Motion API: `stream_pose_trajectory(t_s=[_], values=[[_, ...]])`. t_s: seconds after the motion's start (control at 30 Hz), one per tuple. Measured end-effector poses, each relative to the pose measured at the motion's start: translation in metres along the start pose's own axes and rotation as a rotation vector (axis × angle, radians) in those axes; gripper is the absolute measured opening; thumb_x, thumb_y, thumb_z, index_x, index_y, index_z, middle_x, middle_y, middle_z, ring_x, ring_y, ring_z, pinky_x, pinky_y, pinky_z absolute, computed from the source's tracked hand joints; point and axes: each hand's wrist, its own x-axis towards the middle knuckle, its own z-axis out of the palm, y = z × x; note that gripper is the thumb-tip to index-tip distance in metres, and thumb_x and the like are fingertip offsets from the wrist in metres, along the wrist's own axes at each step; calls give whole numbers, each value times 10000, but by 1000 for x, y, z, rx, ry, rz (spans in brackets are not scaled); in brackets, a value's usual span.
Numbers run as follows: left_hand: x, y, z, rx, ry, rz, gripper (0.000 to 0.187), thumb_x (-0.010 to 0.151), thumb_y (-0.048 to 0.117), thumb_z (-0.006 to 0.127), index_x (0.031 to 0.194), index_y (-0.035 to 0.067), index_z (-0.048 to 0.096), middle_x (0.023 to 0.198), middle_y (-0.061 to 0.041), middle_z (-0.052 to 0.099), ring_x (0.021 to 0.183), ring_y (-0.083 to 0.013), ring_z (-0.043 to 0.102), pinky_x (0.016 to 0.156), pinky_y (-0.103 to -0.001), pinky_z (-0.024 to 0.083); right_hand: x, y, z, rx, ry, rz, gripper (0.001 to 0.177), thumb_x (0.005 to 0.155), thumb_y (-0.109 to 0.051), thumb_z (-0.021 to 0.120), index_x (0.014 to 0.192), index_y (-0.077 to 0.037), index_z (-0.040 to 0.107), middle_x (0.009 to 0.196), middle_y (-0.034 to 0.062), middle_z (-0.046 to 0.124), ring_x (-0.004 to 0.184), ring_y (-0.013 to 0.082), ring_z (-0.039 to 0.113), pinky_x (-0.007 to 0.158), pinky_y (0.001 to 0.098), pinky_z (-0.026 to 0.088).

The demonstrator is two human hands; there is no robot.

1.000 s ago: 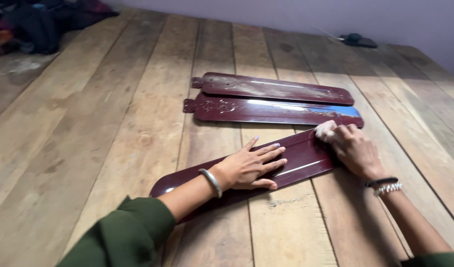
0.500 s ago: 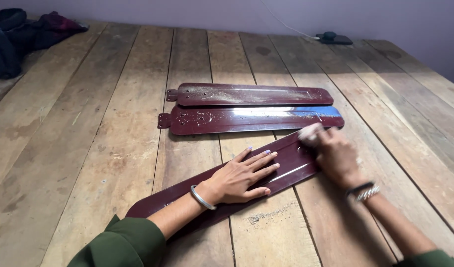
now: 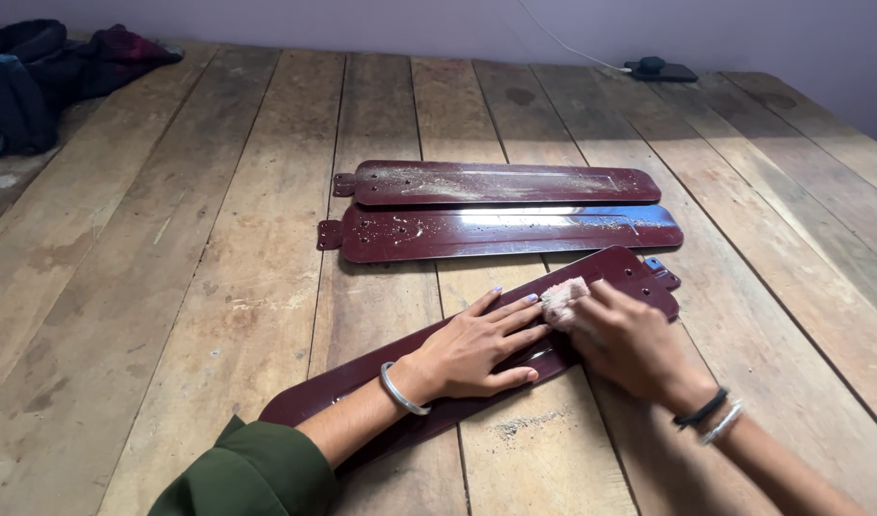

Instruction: The person wipes the surfaces of maroon ceiling fan blades with a cloth on a wooden table. They handle the blades one at a time, wiping each side and moving finished blades aside before continuing with the next.

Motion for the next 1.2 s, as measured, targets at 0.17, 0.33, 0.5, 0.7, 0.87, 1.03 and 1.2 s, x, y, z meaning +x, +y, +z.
stream_pose_trajectory(t_s=[0.17,0.33,0.5,0.7,0.87,1.03,1.2], values=[[-3,0,4,-79,105,32,678,994,566,381,1497,118,461,1603,-113,367,1501,-224,289,1247,-491,149,12,48,-24,-221,-130,377,329,929,-260,629,1151,-23,582,881,114,609,552,186,602,475,304,544],[1,0,8,-123,103,112,651,978,550,409,1473,136,497,1591,-104,414,1487,-238,356,1245,-443,255,22,44,-11,-259,-107,368,286,918,-244,653,1092,-24,596,905,113,614,582,188,593,497,310,537],[0,2,8,-124,28,72,665,962,582,427,1450,142,525,1511,-119,494,1441,-290,413,1226,-426,309,31,-5,16,43,62,36,336,861,-120,667,1162,9,592,988,129,648,573,179,613,433,271,520],[-3,2,9,-117,110,107,670,965,586,421,1460,147,528,1540,-120,476,1459,-258,413,1253,-426,303,26,12,6,5,17,61,330,847,-154,679,1150,-40,619,1052,114,658,635,193,668,475,268,551],[-1,-1,18,-125,132,134,683,948,596,440,1449,140,528,1572,-101,442,1474,-246,390,1235,-431,303,22,53,-11,-264,-70,407,301,882,-188,666,1155,-68,621,972,114,630,623,219,634,489,332,546],[-1,-2,17,-96,145,160,685,938,585,449,1410,100,554,1530,-137,479,1448,-274,416,1212,-432,335,31,25,8,-263,-40,324,247,917,-145,615,1138,-36,596,931,101,607,579,194,604,480,320,540],[-6,6,-7,57,131,269,642,984,545,424,1301,24,625,1329,-161,623,1273,-261,582,1098,-406,482,26,-16,17,-215,-15,74,305,855,-130,643,1127,-19,559,1011,132,597,860,230,642,632,321,575]])
